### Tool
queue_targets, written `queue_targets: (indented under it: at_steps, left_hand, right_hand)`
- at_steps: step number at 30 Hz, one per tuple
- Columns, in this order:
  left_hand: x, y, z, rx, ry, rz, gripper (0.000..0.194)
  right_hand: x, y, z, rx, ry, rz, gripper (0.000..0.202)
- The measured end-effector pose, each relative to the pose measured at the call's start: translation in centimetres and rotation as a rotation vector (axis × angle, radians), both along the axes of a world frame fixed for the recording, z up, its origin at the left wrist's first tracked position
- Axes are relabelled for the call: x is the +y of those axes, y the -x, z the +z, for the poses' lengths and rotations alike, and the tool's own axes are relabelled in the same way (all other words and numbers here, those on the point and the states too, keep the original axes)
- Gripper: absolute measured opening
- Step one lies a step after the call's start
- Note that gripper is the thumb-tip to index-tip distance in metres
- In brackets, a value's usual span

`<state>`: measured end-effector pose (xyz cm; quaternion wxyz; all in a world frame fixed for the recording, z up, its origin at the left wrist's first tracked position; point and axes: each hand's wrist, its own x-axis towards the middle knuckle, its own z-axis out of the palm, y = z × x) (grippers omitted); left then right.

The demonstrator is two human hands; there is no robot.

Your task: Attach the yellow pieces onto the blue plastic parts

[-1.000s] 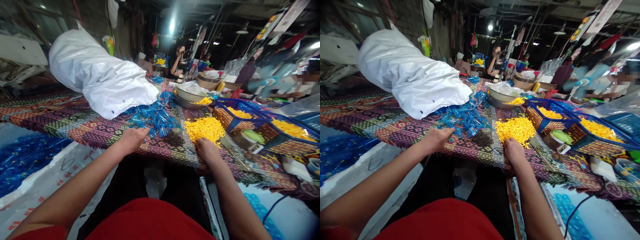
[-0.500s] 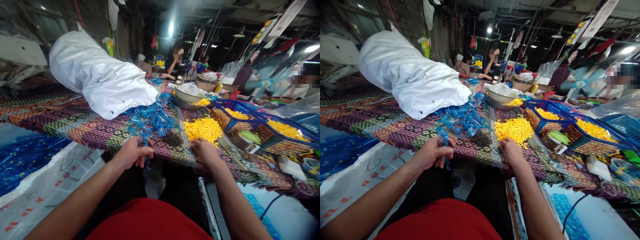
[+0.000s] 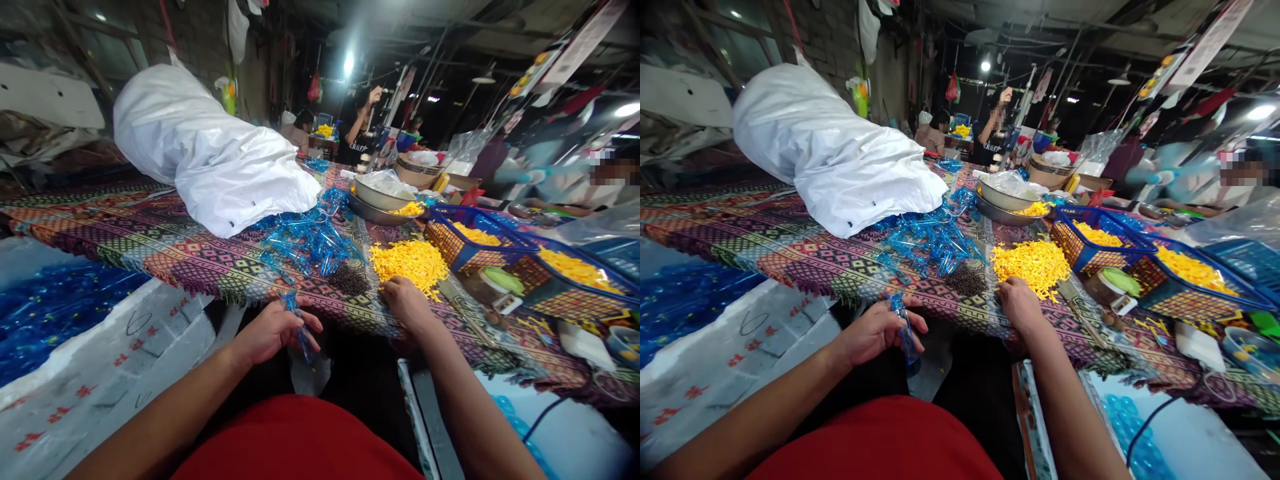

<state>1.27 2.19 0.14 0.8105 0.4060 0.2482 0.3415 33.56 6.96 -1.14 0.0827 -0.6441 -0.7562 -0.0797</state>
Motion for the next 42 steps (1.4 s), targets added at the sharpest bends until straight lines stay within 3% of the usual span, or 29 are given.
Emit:
queue_targets:
  at_steps: [4, 7, 11, 14, 18, 23, 30, 35, 38, 42]
  left_hand:
    - [0.0, -0.4, -0.9, -0.033, 0.045, 0.009, 0.043]
    - [0.1, -0.2, -1.3, -0.064, 0.063, 0.012, 0.041]
    - [0.0, 0.2, -1.3, -0.078, 0.072, 0.0, 0.042]
    - [-0.3, 0.3, -1.1, -0.06, 0.092, -0.012, 0.05]
    - [-0.8, 0.4, -1.0, -0.05, 0.12, -0.062, 0.059]
    - [-1.1, 0.6, -1.9, -0.043, 0.13, -0.046, 0.04]
    - [-1.4, 0.9, -2.6, -0.111, 0.117, -0.116, 0.038]
    - [-1.4, 0.7, -2.8, -0.085, 0.133, -0.084, 0.036]
    - [-1.7, 0.4, -2.5, 0.021, 0.129, 0.007, 0.031]
    - [-2.3, -0.4, -1.7, 0.177, 0.019, 0.165, 0.02]
  right_hand:
    - [0.4, -0.1, 0.0, 0.299, -0.031, -0.006, 0.027]
    - [0.3, 0.6, 0.2, 0.481, 0.032, 0.019, 0.027]
    - [-0.6, 3.1, 0.8, 0.523, 0.152, 0.192, 0.027]
    - [-1.4, 5.6, 1.7, 0.371, 0.199, 0.321, 0.024]
    - [-1.9, 9.0, 2.5, -0.038, 0.194, 0.299, 0.024]
    - [-1.6, 11.0, 2.4, -0.187, 0.175, 0.317, 0.021]
    - [-1.0, 10.0, 0.5, 0.044, 0.094, 0.306, 0.024]
    - [-2.3, 11.0, 0.7, 0.493, 0.0, 0.419, 0.017]
    - [-3.8, 12.7, 1.4, 0.646, -0.018, 0.518, 0.012]
    - [-5.4, 14.7, 1.6, 0.637, -0.061, 0.594, 0.013]
